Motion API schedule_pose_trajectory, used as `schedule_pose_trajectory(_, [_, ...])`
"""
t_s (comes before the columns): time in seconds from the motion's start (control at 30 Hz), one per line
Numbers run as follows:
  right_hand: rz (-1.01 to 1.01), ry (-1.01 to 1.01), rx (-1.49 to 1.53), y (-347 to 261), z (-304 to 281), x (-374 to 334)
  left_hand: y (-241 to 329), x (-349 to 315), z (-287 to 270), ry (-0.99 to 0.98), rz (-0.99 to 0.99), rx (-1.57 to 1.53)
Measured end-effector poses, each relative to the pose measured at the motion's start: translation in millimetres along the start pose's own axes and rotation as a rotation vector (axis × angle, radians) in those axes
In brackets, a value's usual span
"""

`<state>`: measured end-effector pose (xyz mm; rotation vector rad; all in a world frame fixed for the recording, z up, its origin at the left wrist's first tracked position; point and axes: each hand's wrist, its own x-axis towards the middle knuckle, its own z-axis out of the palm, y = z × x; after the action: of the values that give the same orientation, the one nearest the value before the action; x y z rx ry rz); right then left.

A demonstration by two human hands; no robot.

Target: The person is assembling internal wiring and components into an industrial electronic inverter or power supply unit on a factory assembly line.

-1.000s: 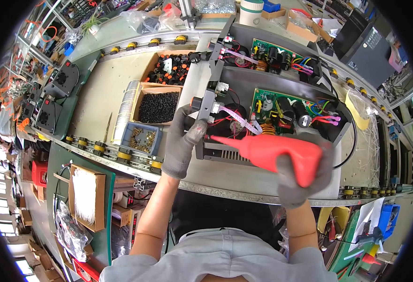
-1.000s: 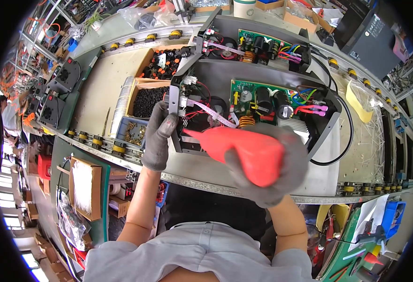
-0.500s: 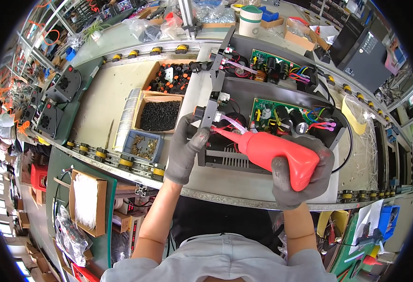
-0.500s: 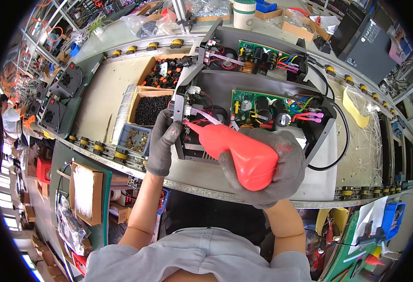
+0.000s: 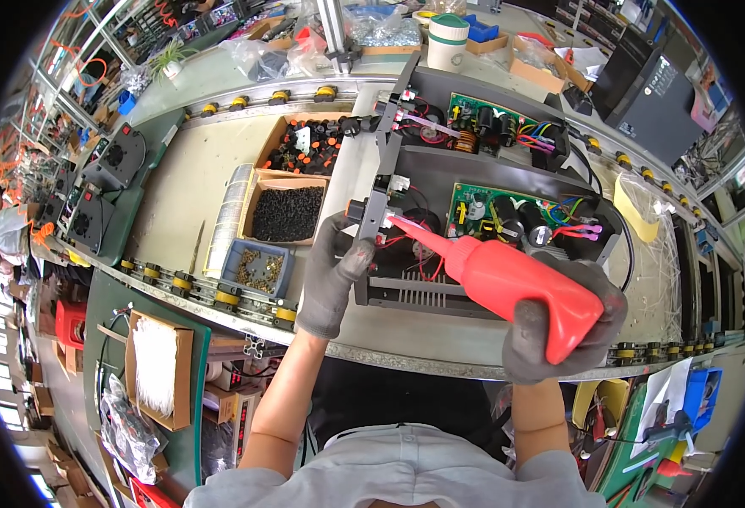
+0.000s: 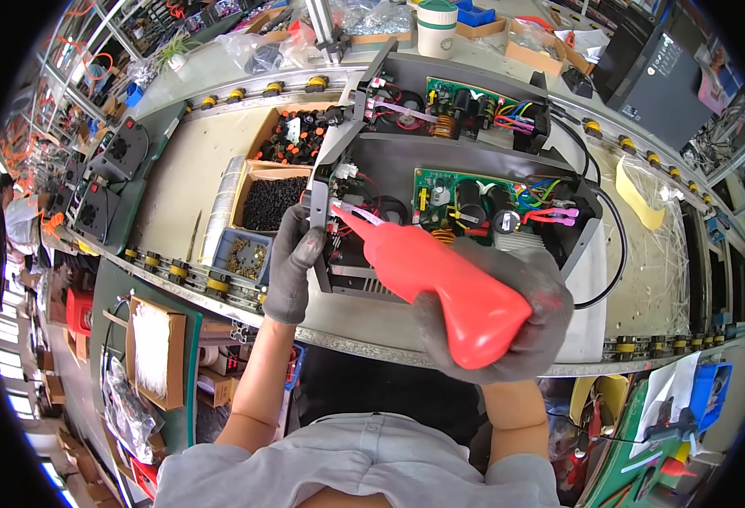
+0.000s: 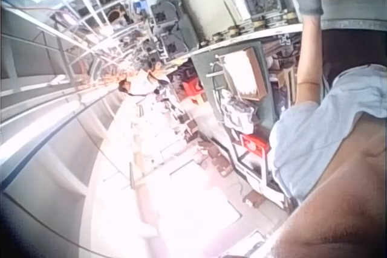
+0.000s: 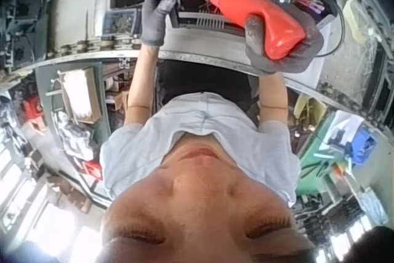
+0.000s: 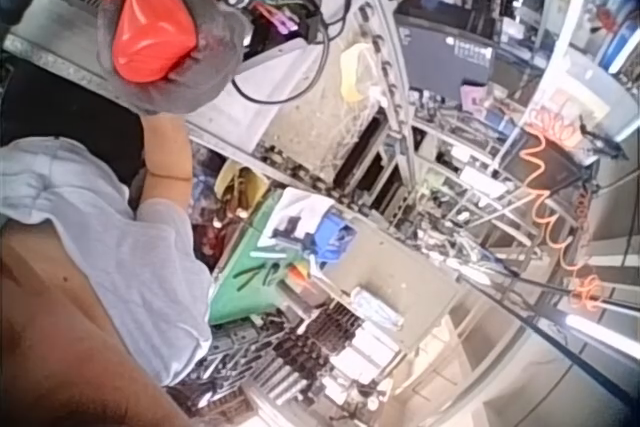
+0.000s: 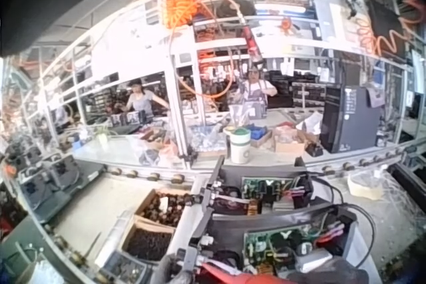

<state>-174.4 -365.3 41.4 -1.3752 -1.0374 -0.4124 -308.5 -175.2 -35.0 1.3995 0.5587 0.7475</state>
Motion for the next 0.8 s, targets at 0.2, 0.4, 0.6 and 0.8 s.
schedule_pose_trajectory(0.2, [-0.134, -0.076, -0.148, 3.9, 4.2, 0.2, 0.5, -0.4, -0.3, 0.002, -0.002, 0.015])
schedule_pose_trajectory(0.4, [-0.133, -0.151, -0.174, -2.4, 2.6, 1.7, -1.5, -2.3, -1.3, 0.007, -0.006, 0.021])
schedule_pose_trajectory(0.6, [-0.054, -0.048, -0.133, -4.2, 15.3, 1.8, -2.2, -1.8, -1.5, 0.007, 0.009, 0.026])
schedule_pose_trajectory(0.8, [-0.067, 0.122, 0.093, 2.8, 2.1, 1.1, -0.6, 0.9, -1.6, 0.004, 0.001, 0.047])
